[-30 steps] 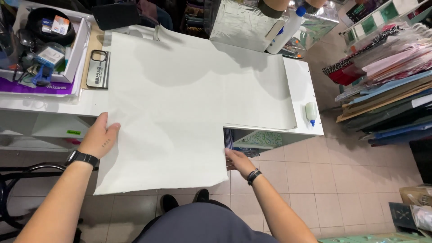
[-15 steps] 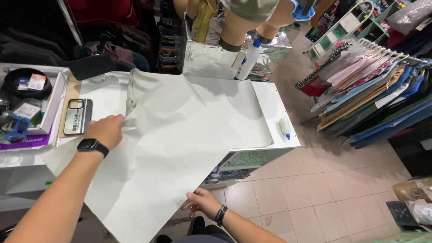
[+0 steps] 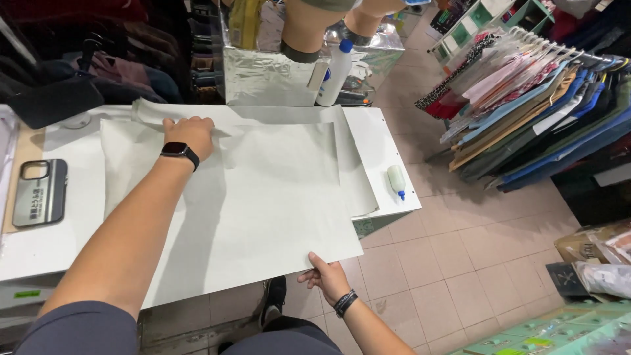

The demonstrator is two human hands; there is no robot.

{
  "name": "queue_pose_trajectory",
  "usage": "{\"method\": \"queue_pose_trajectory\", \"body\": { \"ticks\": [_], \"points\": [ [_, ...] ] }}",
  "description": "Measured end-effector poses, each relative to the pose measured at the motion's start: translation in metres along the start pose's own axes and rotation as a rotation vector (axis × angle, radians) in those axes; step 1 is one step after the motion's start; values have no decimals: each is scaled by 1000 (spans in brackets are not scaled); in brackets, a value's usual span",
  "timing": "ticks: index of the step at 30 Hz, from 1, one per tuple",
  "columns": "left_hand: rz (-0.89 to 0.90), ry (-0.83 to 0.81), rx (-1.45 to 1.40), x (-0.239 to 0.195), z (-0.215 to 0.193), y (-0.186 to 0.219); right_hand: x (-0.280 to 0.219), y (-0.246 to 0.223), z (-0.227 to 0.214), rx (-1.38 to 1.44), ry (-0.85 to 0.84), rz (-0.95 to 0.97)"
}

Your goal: Applying glue to the edges of a large sheet of patterned paper and folding it to create a sleeve or envelope.

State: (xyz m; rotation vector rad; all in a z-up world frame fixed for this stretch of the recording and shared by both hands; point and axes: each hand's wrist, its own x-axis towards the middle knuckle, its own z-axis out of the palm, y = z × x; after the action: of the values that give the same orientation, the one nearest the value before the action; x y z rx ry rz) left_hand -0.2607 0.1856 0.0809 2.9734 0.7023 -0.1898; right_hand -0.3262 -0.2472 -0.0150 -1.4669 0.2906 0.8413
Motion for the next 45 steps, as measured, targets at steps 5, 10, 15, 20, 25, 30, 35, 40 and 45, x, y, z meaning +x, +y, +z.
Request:
{"method": "queue_pose_trajectory", "body": {
  "ticks": [5,10,15,20,25,30,35,40,45],
  "points": [
    [-48,54,34,56,3,27,22,-51,-16,-114,-14,-27],
    [-49,416,150,99,42,30,52,-80,-23,-117,-129,12],
    [139,329,3,83,64,93,65,-91,-22,-91,-237,93],
    [328,33,-258,63,89,151,69,-92,-26,-149,-355,151],
    [449,72,-326,72,96,182,73,-90,-21,75,-257,227],
    [559,92,-341,86,100,191,67,-87,-19,123,-189,225],
    [647,69,-361,97,103,196,60,-94,-6,128,-138,257],
    [722,114,-350,100,110,186,57,-107,15,-67,-109,183],
    [757,123,-346,109,112,179,52,-108,20,-116,-78,172]
  ]
}}
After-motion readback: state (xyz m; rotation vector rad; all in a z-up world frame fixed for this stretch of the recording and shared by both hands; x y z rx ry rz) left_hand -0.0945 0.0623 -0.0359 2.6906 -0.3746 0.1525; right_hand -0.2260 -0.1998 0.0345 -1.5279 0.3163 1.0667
